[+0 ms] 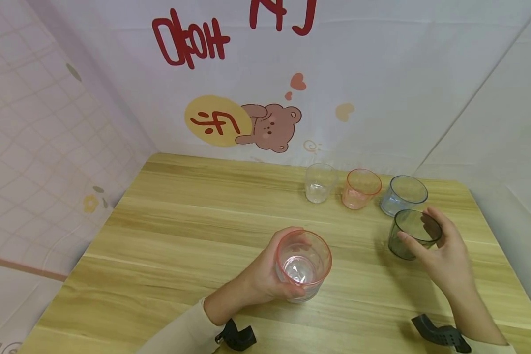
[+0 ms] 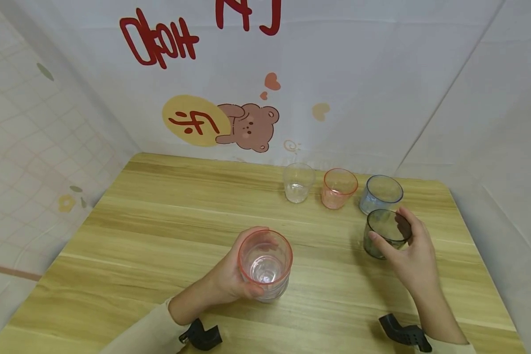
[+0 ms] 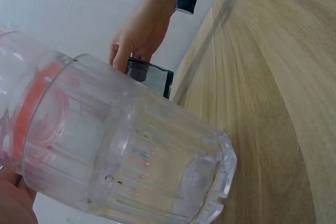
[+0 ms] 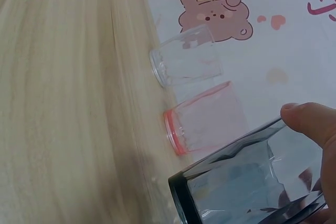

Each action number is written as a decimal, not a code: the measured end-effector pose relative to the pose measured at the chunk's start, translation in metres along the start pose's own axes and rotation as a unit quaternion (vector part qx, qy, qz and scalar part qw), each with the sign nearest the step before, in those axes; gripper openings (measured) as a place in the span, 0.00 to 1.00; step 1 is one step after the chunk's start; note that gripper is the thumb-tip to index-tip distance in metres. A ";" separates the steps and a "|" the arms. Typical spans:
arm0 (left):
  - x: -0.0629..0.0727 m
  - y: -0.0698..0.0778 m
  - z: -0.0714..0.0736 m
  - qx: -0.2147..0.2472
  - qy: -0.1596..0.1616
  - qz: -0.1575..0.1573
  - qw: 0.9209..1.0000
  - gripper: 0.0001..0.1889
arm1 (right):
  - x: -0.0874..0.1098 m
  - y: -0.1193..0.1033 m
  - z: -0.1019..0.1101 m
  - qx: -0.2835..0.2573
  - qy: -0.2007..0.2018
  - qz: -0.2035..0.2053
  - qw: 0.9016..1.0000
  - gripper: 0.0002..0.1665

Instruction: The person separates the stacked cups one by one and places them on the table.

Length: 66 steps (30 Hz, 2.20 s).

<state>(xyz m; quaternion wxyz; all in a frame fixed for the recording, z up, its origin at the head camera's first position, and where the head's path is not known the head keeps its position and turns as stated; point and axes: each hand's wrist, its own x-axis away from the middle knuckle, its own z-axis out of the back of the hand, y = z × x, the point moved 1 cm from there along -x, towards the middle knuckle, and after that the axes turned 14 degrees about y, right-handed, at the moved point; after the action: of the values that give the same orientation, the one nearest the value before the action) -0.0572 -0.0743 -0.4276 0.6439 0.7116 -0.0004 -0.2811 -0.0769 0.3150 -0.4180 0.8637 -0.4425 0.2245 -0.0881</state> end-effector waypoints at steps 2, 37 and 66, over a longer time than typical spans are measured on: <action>0.000 0.000 0.000 0.001 -0.002 0.000 1.000 0.51 | 0.000 0.002 0.000 0.001 -0.001 -0.001 1.000 0.55; -0.001 0.000 0.000 -0.010 -0.005 -0.007 1.000 0.51 | -0.003 0.022 -0.003 -0.023 -0.034 -0.012 0.999 0.58; 0.002 -0.007 0.006 -0.049 -0.042 0.052 0.997 0.60 | 0.009 -0.010 0.016 -0.040 0.054 0.025 0.997 0.47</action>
<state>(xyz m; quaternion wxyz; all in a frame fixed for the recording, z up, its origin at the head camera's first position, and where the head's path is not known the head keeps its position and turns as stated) -0.0604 -0.0798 -0.4350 0.6915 0.6655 -0.0502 -0.2764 -0.0610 0.3171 -0.4043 0.8340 -0.4653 0.2851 -0.0813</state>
